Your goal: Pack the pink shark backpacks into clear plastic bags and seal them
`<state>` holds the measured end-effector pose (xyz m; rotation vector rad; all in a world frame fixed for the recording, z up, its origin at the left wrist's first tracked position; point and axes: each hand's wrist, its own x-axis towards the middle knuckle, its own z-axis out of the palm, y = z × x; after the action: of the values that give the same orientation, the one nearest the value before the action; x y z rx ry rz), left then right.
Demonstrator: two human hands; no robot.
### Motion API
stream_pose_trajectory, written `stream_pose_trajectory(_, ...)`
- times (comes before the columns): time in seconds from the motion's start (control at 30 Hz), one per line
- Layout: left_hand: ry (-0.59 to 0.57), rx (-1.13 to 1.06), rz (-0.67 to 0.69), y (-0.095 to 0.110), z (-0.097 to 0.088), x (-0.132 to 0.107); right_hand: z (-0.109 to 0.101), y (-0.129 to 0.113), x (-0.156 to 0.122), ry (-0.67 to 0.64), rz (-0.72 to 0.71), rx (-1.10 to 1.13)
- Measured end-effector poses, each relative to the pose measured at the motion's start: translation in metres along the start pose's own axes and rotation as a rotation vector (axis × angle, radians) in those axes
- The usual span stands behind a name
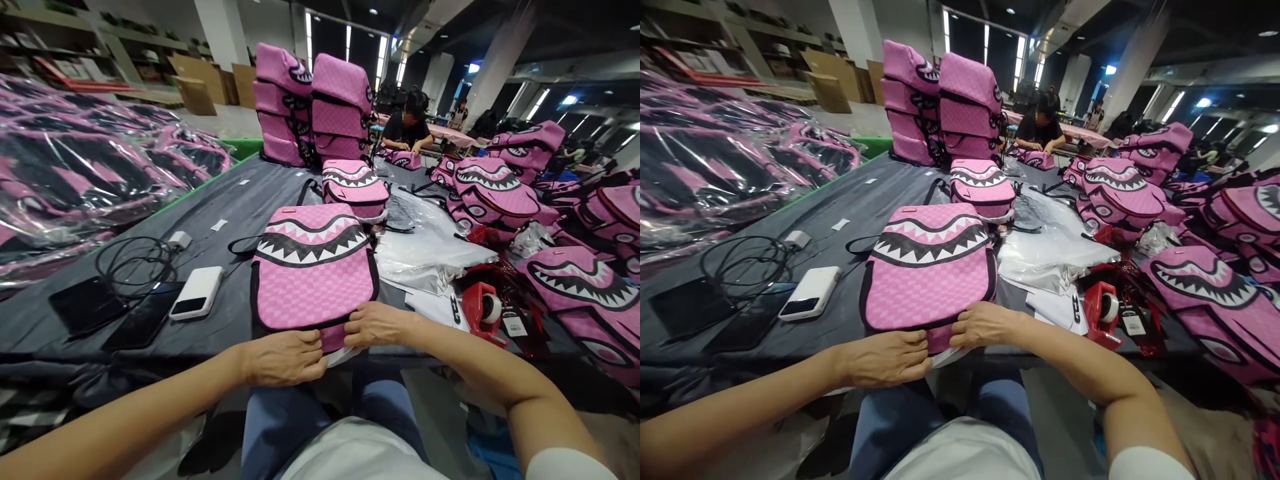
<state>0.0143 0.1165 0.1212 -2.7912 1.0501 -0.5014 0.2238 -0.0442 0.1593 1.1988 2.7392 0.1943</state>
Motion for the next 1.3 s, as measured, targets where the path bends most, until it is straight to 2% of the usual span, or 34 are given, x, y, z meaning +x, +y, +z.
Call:
stream_pose_trajectory(0.1,0.08,-0.026,0.182,-0.004,-0.001,0.001,-0.005,0.0,0.001,-0.013,-0.01,-0.006)
stream_pose_trajectory(0.27,0.05,-0.142,0.209,-0.006,0.004,0.004,-0.009,-0.001,0.007,-0.103,-0.005,-0.01)
stream_pose_trajectory(0.37,0.06,-0.062,0.224,-0.006,0.006,0.003,-0.01,-0.001,0.011,-0.137,0.008,-0.002)
stream_pose_trajectory(0.47,0.143,0.036,0.218,-0.006,0.001,0.001,-0.013,-0.001,0.015,-0.165,0.013,0.004)
stream_pose_trajectory(0.63,0.168,0.133,0.132,0.005,-0.006,-0.007,-0.016,0.0,0.018,-0.193,0.035,0.009)
stream_pose_trajectory(0.77,0.203,0.152,0.026,0.027,0.003,-0.016,-0.001,-0.008,0.005,-0.01,0.002,-0.051)
stream_pose_trajectory(0.87,0.286,0.159,-0.08,0.046,0.012,-0.021,0.024,-0.025,-0.013,0.265,0.013,-0.13)
stream_pose_trajectory(0.97,0.34,0.139,-0.16,0.059,0.016,-0.019,0.057,-0.049,-0.026,0.55,0.187,-0.188)
stream_pose_trajectory(1.07,0.45,0.121,-0.224,0.061,0.016,-0.004,0.087,-0.076,-0.026,0.711,0.441,-0.148)
stream_pose_trajectory(1.13,0.495,0.082,-0.363,0.056,0.018,0.012,0.099,-0.093,-0.019,0.795,0.604,-0.043)
stream_pose_trajectory(1.2,0.382,-0.084,-0.556,0.05,0.023,0.028,0.104,-0.106,-0.011,0.886,0.752,0.139)
stream_pose_trajectory(1.3,-0.003,-0.442,-0.768,0.046,0.032,0.043,0.098,-0.114,-0.001,1.032,1.035,0.544)
